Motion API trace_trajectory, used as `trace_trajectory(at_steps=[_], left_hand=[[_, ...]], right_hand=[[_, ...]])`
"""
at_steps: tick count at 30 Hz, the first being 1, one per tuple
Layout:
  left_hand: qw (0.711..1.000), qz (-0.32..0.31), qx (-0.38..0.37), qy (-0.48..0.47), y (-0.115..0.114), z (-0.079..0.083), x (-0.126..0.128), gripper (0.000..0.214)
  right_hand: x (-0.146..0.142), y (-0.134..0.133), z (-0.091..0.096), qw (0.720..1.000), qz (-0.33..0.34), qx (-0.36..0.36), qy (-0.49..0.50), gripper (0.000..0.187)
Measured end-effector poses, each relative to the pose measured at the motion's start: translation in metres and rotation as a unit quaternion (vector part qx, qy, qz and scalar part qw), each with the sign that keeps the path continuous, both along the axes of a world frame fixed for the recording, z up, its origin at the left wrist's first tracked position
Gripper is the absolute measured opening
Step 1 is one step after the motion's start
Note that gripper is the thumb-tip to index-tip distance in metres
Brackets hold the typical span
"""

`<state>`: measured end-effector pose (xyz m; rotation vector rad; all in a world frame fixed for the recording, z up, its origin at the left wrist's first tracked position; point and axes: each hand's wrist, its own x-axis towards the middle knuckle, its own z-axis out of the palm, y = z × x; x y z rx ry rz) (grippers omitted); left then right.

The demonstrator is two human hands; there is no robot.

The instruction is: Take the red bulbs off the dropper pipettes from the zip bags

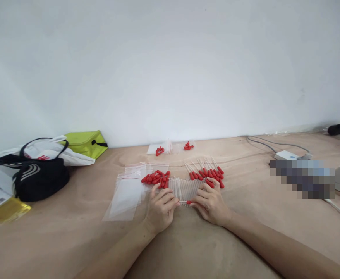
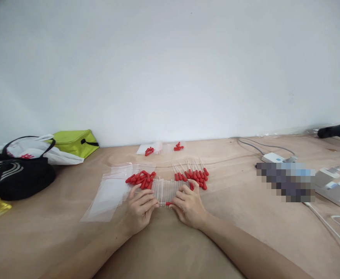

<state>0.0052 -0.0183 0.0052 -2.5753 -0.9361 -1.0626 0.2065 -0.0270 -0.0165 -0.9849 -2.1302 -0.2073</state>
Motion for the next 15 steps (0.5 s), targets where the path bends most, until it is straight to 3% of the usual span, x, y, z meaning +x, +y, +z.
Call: trace_trajectory(at_steps=[5, 9, 12, 15], left_hand=[[1.000, -0.009, 0.010, -0.023, 0.000, -0.001, 0.001, 0.020], [0.999, 0.010, 0.010, -0.038, 0.001, -0.002, -0.013, 0.018], [0.998, 0.022, 0.009, -0.061, 0.001, -0.007, -0.026, 0.015], [0.998, 0.023, 0.000, -0.056, 0.001, -0.011, -0.030, 0.026]], right_hand=[[0.000, -0.001, 0.000, 1.000, 0.013, 0.013, 0.007, 0.017], [0.014, -0.002, -0.002, 0.999, -0.016, 0.007, 0.037, 0.015], [0.033, 0.001, -0.007, 0.995, -0.019, -0.021, 0.100, 0.014], [0.049, 0.005, -0.010, 0.980, -0.022, -0.036, 0.193, 0.019]])
